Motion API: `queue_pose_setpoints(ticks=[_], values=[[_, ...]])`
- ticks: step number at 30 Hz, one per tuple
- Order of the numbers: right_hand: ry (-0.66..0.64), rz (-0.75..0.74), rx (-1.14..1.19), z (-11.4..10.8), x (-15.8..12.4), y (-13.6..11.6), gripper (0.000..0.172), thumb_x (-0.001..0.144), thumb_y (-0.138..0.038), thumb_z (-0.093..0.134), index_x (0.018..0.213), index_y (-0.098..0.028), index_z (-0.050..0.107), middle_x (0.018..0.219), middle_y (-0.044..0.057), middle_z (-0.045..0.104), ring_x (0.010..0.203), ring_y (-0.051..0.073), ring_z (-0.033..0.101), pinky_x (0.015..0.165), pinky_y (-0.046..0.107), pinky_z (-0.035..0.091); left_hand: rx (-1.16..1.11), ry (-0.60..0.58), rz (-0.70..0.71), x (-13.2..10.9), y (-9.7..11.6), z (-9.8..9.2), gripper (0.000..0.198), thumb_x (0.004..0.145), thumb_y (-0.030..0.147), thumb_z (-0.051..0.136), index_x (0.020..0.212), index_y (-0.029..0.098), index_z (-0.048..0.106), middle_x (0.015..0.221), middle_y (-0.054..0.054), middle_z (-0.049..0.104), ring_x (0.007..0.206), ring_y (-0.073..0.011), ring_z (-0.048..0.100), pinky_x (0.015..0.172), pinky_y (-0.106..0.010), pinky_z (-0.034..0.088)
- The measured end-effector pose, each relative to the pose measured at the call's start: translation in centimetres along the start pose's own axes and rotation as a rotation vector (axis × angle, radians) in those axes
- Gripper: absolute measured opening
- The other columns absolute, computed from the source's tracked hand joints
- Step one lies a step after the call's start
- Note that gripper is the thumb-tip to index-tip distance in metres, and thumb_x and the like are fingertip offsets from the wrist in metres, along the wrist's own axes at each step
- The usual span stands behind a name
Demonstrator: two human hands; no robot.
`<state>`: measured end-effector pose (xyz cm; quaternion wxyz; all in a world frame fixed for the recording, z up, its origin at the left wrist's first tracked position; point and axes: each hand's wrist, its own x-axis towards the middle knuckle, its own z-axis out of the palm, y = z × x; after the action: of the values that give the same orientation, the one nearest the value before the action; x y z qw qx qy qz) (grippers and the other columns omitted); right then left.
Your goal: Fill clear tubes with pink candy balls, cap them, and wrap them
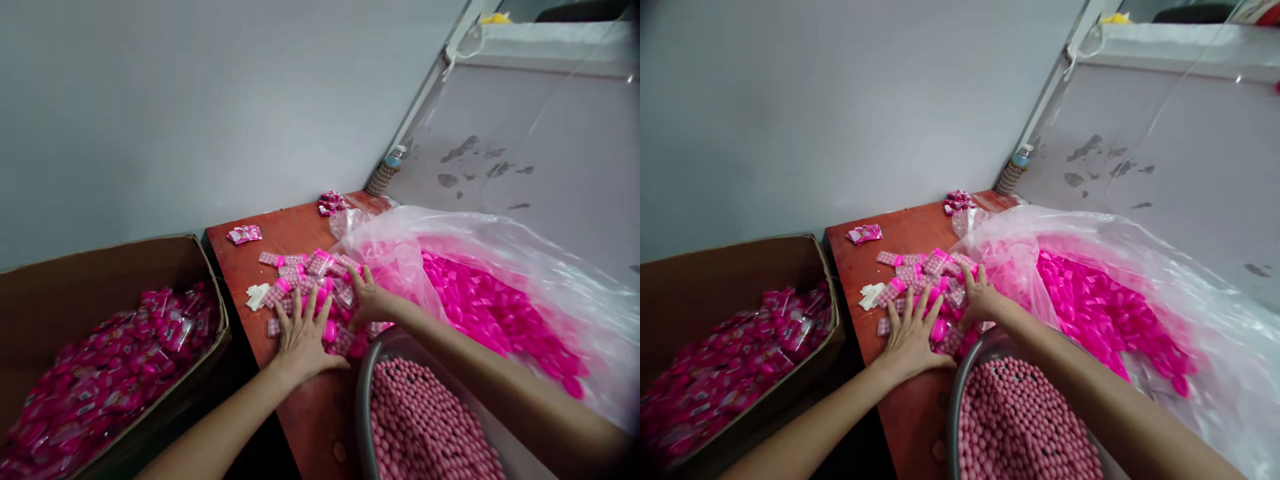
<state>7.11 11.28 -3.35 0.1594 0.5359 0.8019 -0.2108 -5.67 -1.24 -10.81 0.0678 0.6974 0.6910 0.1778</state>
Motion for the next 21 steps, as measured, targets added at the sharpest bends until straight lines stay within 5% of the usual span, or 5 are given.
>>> queue_pose_setpoints(ticks=[9, 12, 16, 19, 21], values=[[0.155, 0.062, 0.163, -2.1, 4.7, -0.6, 0.129, 0.047, -0.028, 0.08, 0.142, -0.015, -0.006, 0.144, 0.031, -0.007, 0.12, 0.042, 0.04, 0.085, 0.048, 0.046, -0.002, -0.078, 0.082, 7.2, -2.8, 0.0, 0.116, 0.053, 0.077, 0.056, 0.143, 0.025, 0.004, 0.15, -0.008, 0.001, 0.131, -0.0449, -0.01, 0.092, -0.074, -0.006], [0.214, 0.056, 0.204, -3.0, 4.2, -0.7, 0.121, 0.053, -0.025, 0.079, 0.142, -0.011, -0.001, 0.145, 0.029, 0.0, 0.127, 0.036, 0.032, 0.093, 0.042, 0.042, 0.012, -0.038, 0.071, 9.0, -3.7, 0.0, 0.106, 0.06, 0.071, 0.057, 0.143, 0.025, 0.009, 0.149, -0.011, 0.009, 0.132, -0.0455, -0.001, 0.091, -0.075, -0.005], [0.392, -0.097, 0.214, -4.3, 0.5, 1.1, 0.11, 0.06, -0.026, 0.077, 0.143, -0.012, 0.005, 0.149, 0.018, 0.006, 0.137, 0.024, 0.008, 0.107, 0.031, 0.026, -0.011, 0.119, 0.038, 10.2, -3.7, 0.3, 0.083, 0.077, 0.054, 0.053, 0.143, 0.02, 0.014, 0.148, -0.016, 0.014, 0.132, -0.0445, 0.006, 0.091, -0.075, 0.005], [0.556, -0.29, 0.18, -4.3, -5.3, 3.6, 0.086, 0.07, -0.025, 0.07, 0.139, -0.009, 0.022, 0.144, 0.018, 0.024, 0.134, 0.026, 0.021, 0.108, 0.038, 0.025, -0.024, 0.265, 0.042, 9.0, -2.0, 0.1, 0.073, 0.084, 0.042, 0.047, 0.142, 0.012, 0.015, 0.148, -0.02, 0.01, 0.134, -0.0403, 0.004, 0.097, -0.069, 0.009], [0.611, -0.297, 0.205, -3.7, -9.9, 5.7, 0.07, 0.076, -0.028, 0.065, 0.136, -0.013, 0.032, 0.14, 0.016, 0.035, 0.127, 0.027, 0.036, 0.103, 0.044, 0.033, -0.018, 0.292, 0.199, 7.7, -0.3, 0.2, 0.063, 0.087, 0.035, 0.043, 0.14, 0.008, 0.022, 0.147, -0.019, 0.017, 0.136, -0.034, 0.006, 0.104, -0.06, 0.01]])
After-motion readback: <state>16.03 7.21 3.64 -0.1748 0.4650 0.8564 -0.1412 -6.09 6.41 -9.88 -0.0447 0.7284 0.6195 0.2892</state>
